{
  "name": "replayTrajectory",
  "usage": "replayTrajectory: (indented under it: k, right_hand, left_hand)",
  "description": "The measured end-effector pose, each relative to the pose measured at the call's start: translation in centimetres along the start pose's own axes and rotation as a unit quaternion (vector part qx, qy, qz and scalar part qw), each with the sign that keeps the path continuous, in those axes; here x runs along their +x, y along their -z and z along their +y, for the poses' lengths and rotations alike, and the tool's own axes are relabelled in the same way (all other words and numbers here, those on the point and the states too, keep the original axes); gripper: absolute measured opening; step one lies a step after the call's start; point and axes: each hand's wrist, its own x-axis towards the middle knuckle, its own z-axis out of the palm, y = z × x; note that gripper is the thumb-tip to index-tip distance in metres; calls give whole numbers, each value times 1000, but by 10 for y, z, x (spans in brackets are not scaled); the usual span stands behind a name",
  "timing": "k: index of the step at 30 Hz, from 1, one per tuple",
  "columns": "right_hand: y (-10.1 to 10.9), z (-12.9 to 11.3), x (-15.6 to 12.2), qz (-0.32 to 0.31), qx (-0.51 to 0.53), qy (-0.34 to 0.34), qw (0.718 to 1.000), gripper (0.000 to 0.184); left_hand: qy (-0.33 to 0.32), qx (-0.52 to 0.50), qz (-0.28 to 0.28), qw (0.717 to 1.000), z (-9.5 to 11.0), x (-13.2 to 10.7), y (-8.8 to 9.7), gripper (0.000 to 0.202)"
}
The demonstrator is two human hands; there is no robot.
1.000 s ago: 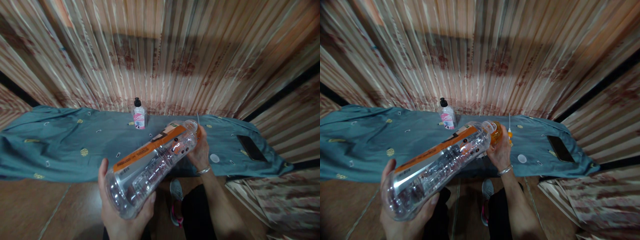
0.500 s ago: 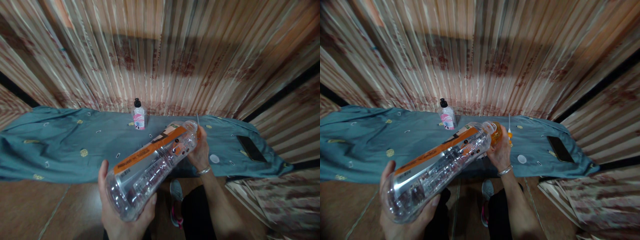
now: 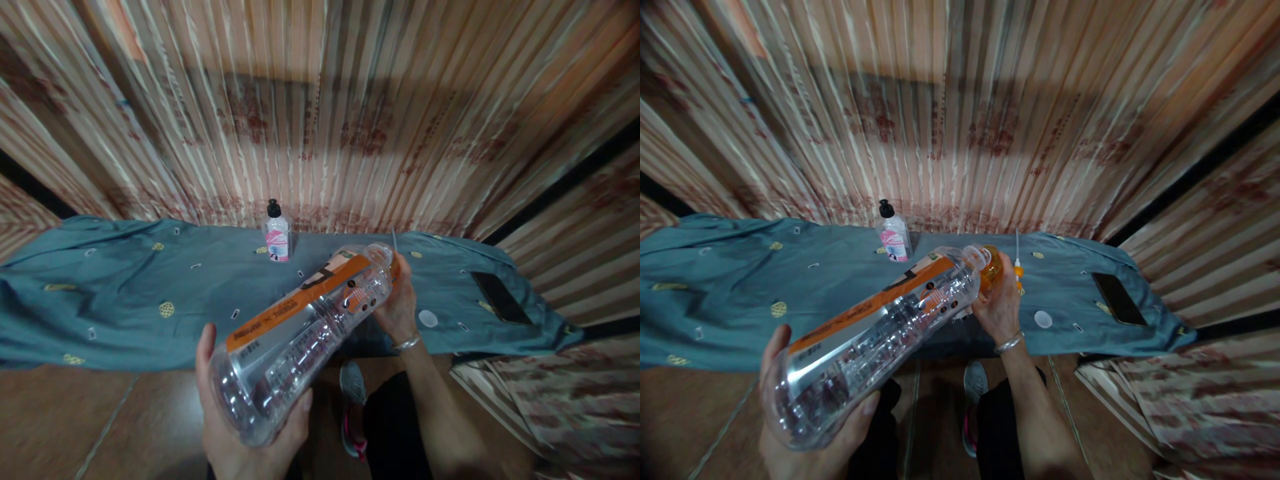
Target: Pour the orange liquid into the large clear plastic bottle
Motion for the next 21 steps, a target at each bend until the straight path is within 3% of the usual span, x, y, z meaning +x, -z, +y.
replayTrajectory:
  k: [14, 21]
  right_hand:
    - [1, -2, 0, -10, 10, 7, 1000, 81]
    - [2, -2, 2, -13, 9, 7, 1000, 79]
  left_hand:
    - [16, 11, -17, 1000, 7, 0, 0, 109]
    - [-5, 8, -9, 1000, 6, 1, -1, 107]
